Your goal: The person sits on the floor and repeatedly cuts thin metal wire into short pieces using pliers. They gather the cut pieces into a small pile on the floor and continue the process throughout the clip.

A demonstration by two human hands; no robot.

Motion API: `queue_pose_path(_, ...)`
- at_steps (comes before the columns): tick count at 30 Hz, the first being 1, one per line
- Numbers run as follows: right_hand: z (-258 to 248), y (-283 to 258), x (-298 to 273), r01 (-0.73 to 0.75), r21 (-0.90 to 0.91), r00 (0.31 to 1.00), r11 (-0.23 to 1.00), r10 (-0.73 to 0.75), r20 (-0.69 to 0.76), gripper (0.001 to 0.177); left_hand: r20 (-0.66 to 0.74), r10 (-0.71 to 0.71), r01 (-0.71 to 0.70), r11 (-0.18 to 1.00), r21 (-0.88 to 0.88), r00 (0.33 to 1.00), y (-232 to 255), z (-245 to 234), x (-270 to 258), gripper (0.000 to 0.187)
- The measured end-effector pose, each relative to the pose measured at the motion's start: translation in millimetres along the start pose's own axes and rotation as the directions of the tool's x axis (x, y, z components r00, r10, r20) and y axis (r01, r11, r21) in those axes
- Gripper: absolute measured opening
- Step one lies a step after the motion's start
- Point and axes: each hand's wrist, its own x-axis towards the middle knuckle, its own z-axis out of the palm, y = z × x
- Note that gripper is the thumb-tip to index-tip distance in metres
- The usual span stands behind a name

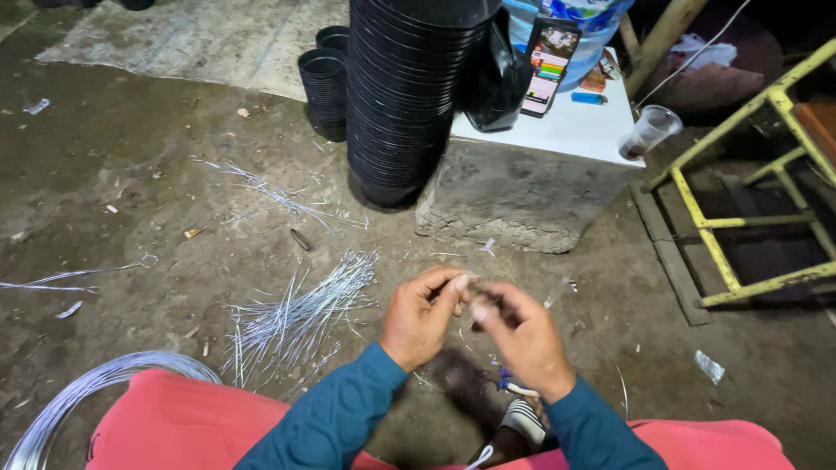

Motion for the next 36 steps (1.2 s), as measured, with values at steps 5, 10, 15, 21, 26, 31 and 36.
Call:
queue_pose_path(5, -22, -17, 17, 0.088, -0.093, 0.996, 0.992, -0.090, -0.026, 0.013, 0.180, 0.144, -0.177, 0.966, 0.187, 0.973, 24, 3, -3, 0.016)
queue_pose_path(10, -32, -24, 30, 0.043, -0.072, 0.998, 0.997, -0.040, 0.041, 0.015, 0.154, -0.221, 0.185, 0.958, 0.218, 0.963, 25, 6, 4, 0.021)
queue_pose_path(15, -35, -6, 35, -0.179, 0.115, 0.984, 0.977, 0.176, 0.040, 0.019, 0.166, -0.222, 0.180, 0.955, 0.237, 0.961, 22, 0, 4, 0.020)
queue_pose_path(21, -32, 14, 25, -0.251, 0.416, 0.966, 0.874, 0.253, 0.050, 0.029, 0.223, 0.245, -0.330, 0.746, 0.579, 0.944, 24, -1, -5, 0.008)
queue_pose_path(26, -33, 28, 13, -0.159, 0.489, 0.976, 0.858, 0.212, -0.055, 0.031, 0.302, 0.319, -0.439, 0.619, 0.651, 0.898, 21, 1, -9, 0.007)
queue_pose_path(31, -79, 55, 19, -0.079, 0.377, 0.938, 0.923, 0.197, -0.284, 0.025, 0.374, 0.351, -0.513, 0.550, 0.660, 0.858, 20, -2, -11, 0.009)
queue_pose_path(36, -202, 69, 35, 0.017, 0.464, 0.818, 0.886, 0.255, -0.516, 0.024, 0.411, 0.318, -0.520, 0.523, 0.676, 0.854, 23, -15, -12, 0.011)
